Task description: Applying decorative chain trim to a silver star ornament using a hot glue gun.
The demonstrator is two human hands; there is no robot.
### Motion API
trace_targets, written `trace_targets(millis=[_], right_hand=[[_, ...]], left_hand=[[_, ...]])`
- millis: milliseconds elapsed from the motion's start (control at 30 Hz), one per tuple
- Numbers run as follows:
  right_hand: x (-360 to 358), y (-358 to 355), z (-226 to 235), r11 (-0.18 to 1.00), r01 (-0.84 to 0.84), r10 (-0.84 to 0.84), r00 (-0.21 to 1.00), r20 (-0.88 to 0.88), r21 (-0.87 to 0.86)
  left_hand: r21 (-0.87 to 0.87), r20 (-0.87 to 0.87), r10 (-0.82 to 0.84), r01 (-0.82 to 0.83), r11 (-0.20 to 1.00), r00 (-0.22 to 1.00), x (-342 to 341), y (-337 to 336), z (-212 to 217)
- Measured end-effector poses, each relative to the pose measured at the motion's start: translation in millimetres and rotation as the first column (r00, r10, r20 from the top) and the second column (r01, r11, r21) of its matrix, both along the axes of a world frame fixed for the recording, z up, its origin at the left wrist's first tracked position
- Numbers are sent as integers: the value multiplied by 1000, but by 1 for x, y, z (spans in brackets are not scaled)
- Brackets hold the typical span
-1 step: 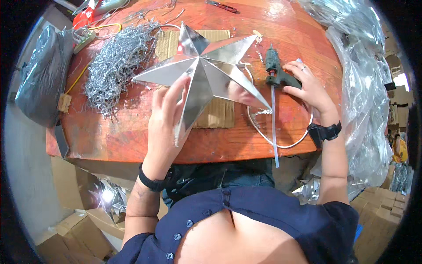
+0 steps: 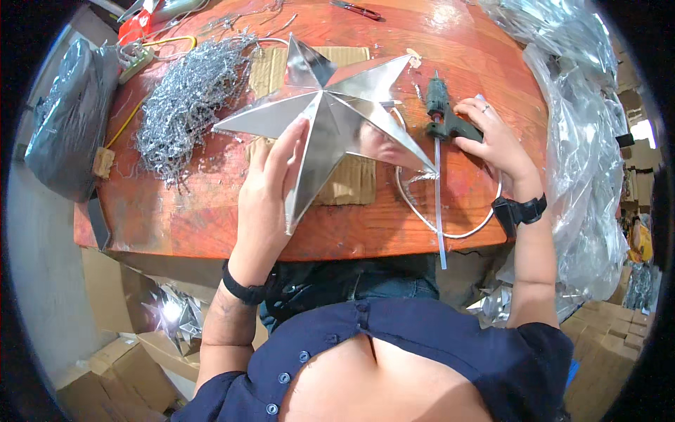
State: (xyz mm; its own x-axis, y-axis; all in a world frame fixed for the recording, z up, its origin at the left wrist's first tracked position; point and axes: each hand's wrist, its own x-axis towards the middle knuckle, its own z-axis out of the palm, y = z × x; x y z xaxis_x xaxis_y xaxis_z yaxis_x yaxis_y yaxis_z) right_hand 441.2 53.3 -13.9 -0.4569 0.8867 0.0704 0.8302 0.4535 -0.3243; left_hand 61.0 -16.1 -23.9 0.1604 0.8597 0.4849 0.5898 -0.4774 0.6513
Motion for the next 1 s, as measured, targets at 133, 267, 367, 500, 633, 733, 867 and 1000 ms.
trace_targets(millis=[133,267,367,500,633,733,867,1000], right_hand=[[14,11,21,1000,19,-17,991,135,-20],[6,14,48,959,280,-207,782,-588,35],[-6,27,63,977,184,-25,607,-794,110],[-65,6,78,996,92,-69,626,-777,-14],[-111,-24,80,1000,22,-28,686,-727,-17],[-114,-36,74,993,98,-46,822,-567,62],[-120,-47,80,976,203,-209,752,-625,-82],[-126,-34,66,990,137,-136,850,-509,-37]], left_hand=[[-51,50,48,-45,998,998,6,1,-12],[-62,60,77,-73,995,995,10,1,-15],[-62,1,86,-86,994,996,8,-1,-19],[-24,-92,31,-33,999,995,-5,-15,-23],[-50,-133,-92,86,995,987,-26,-34,-22],[84,-169,-158,174,981,973,-28,-33,-17],[134,-152,-239,259,956,959,-23,-26,-16],[154,-27,-317,317,936,948,-29,-28,-19]])
